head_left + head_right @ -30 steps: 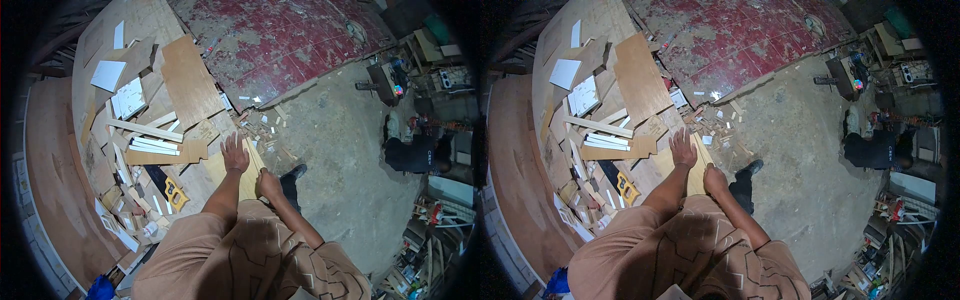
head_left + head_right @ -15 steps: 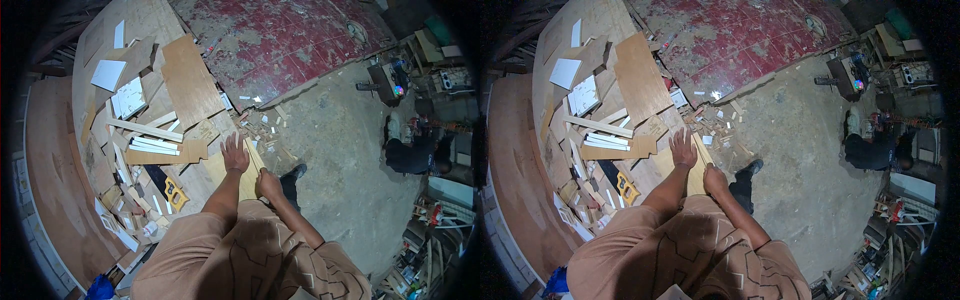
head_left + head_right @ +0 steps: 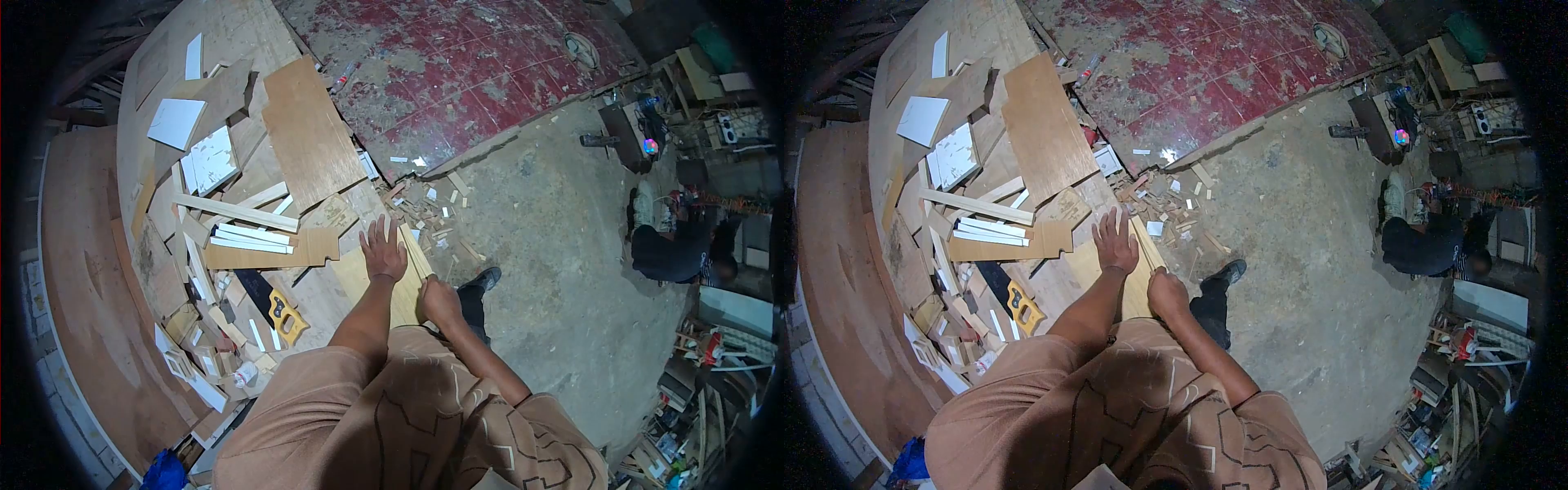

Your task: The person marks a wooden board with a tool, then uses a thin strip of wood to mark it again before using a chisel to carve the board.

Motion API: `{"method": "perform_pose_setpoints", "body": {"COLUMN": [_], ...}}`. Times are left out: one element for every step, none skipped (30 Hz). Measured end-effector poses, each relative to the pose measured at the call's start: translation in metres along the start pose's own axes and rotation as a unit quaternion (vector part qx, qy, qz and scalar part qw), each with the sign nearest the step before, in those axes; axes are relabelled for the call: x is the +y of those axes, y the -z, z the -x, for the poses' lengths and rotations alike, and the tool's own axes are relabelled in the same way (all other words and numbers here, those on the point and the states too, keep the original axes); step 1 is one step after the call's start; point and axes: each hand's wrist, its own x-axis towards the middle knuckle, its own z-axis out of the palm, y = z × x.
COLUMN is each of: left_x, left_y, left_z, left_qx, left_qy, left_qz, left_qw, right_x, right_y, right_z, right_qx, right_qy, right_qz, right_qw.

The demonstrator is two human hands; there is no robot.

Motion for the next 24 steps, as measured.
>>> {"method": "perform_pose_setpoints", "body": {"left_x": [0.000, -0.001, -0.001, -0.001, -0.002, -0.002, -0.001, -0.001, -0.001, 0.000, 0.000, 0.000, 0.001, 0.002, 0.002, 0.003, 0.003, 0.002, 0.001, 0.000, -0.001, -0.001, -0.001, -0.002], "left_y": [-0.001, -0.002, -0.002, -0.002, -0.002, 0.000, 0.002, 0.003, 0.003, 0.004, 0.004, 0.006, 0.008, 0.010, 0.011, 0.012, 0.012, 0.010, 0.006, 0.004, 0.004, 0.003, 0.003, 0.004], "left_z": [0.000, 0.000, -0.001, -0.001, -0.001, -0.001, -0.001, -0.001, -0.001, -0.002, -0.002, -0.003, -0.003, -0.003, -0.002, -0.003, -0.004, -0.004, -0.005, -0.005, -0.005, -0.005, -0.006, -0.006], "left_qx": [0.014, 0.029, 0.028, 0.025, 0.022, 0.022, 0.010, -0.003, -0.003, -0.016, -0.029, -0.028, -0.031, -0.035, -0.036, -0.041, -0.046, -0.046, -0.042, -0.038, -0.039, -0.043, -0.047, -0.048], "left_qy": [-0.006, -0.012, -0.011, -0.010, -0.009, -0.007, -0.004, -0.001, -0.001, 0.003, 0.006, 0.007, 0.009, 0.012, 0.013, 0.019, 0.025, 0.027, 0.020, 0.013, 0.015, 0.013, 0.012, 0.013], "left_qz": [0.011, 0.021, 0.022, 0.022, 0.022, 0.023, 0.021, 0.019, 0.020, 0.018, 0.016, 0.017, 0.012, 0.007, 0.008, -0.004, -0.015, -0.015, -0.014, -0.014, -0.014, -0.011, -0.009, -0.008], "left_qw": [1.000, 0.999, 0.999, 0.999, 0.999, 0.999, 1.000, 1.000, 1.000, 1.000, 0.999, 0.999, 0.999, 0.999, 0.999, 0.999, 0.999, 0.998, 0.999, 0.999, 0.999, 0.999, 0.999, 0.999], "right_x": [-0.005, -0.009, -0.005, -0.001, 0.003, -0.001, -0.010, -0.019, -0.025, -0.031, -0.036, -0.040, -0.043, -0.045, -0.045, -0.045, -0.046, -0.045, -0.045, -0.044, -0.044, -0.043, -0.043, -0.045], "right_y": [0.005, 0.008, 0.003, -0.004, -0.009, -0.006, 0.001, 0.008, 0.011, 0.014, 0.017, 0.018, 0.019, 0.019, 0.019, 0.018, 0.018, 0.016, 0.015, 0.014, 0.013, 0.013, 0.013, 0.015], "right_z": [0.002, 0.003, 0.001, -0.001, -0.002, -0.002, -0.003, -0.003, -0.004, -0.005, -0.005, -0.006, -0.006, -0.006, -0.006, -0.006, -0.007, -0.007, -0.008, -0.009, -0.010, -0.011, -0.012, -0.011], "right_qx": [-0.005, -0.010, -0.011, 0.004, 0.018, 0.017, 0.009, 0.001, 0.001, 0.000, -0.002, -0.002, -0.008, -0.015, -0.016, -0.019, -0.022, -0.023, -0.018, -0.014, -0.015, -0.027, -0.039, -0.041], "right_qy": [-0.012, -0.025, -0.024, -0.010, 0.005, 0.006, 0.002, -0.003, -0.002, -0.016, -0.029, -0.028, -0.041, -0.054, -0.054, -0.039, -0.023, -0.022, -0.033, -0.044, -0.043, -0.048, -0.053, -0.052], "right_qz": [0.016, 0.032, 0.033, 0.032, 0.032, 0.033, 0.074, 0.114, 0.115, 0.132, 0.149, 0.151, 0.143, 0.135, 0.136, 0.140, 0.143, 0.144, 0.135, 0.126, 0.126, 0.130, 0.135, 0.135], "right_qw": [1.000, 0.999, 0.999, 0.999, 0.999, 0.999, 0.997, 0.993, 0.993, 0.991, 0.988, 0.988, 0.989, 0.989, 0.989, 0.989, 0.989, 0.989, 0.990, 0.991, 0.991, 0.990, 0.989, 0.989]}}
